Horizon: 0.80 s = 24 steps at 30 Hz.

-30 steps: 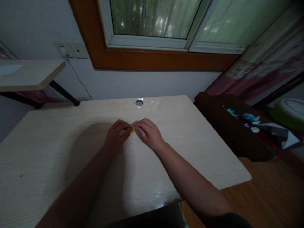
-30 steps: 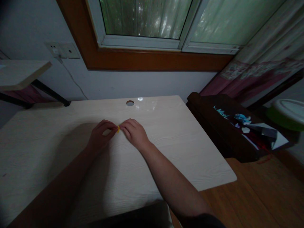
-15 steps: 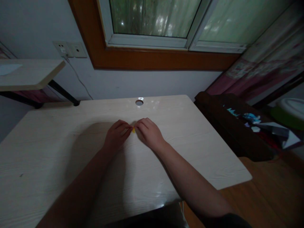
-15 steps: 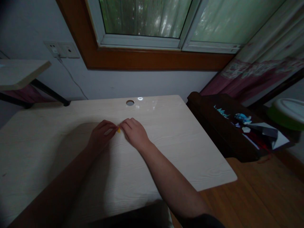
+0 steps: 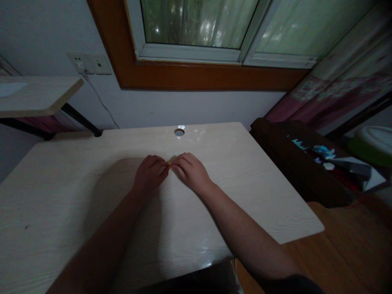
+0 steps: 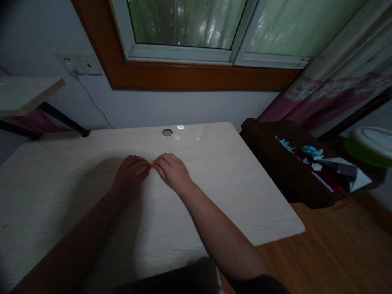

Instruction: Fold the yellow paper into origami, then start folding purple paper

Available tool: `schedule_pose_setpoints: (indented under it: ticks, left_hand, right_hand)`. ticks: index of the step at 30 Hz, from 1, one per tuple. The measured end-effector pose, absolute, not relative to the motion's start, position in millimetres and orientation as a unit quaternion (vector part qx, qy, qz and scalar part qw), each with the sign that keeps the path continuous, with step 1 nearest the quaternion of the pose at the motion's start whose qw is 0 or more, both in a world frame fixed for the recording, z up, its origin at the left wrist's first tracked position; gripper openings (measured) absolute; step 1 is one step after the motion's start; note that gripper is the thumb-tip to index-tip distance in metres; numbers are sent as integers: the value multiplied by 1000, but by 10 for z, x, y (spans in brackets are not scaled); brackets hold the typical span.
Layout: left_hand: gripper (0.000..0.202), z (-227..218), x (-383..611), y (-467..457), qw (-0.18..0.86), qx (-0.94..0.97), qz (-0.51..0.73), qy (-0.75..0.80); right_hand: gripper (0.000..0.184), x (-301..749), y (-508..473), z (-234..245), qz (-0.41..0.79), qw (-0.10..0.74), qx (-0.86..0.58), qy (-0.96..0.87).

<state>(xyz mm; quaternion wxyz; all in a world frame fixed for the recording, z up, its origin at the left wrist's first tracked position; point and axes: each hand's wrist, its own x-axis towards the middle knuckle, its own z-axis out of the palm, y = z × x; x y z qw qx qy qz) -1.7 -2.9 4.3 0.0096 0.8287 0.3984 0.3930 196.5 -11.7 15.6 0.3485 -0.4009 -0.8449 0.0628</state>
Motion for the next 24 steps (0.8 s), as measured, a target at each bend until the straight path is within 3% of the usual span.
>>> schedule_pose_setpoints:
  ticks: [8,24]
  left_hand:
    - [8,47,-19,-42,-25,843,375,385]
    - [6,69,12,-62,2,816,408,410]
  right_hand:
    - [13,1955,-115,118,85,352,-400,-842]
    - [7,1907,-154,125,117,378,-433,-810]
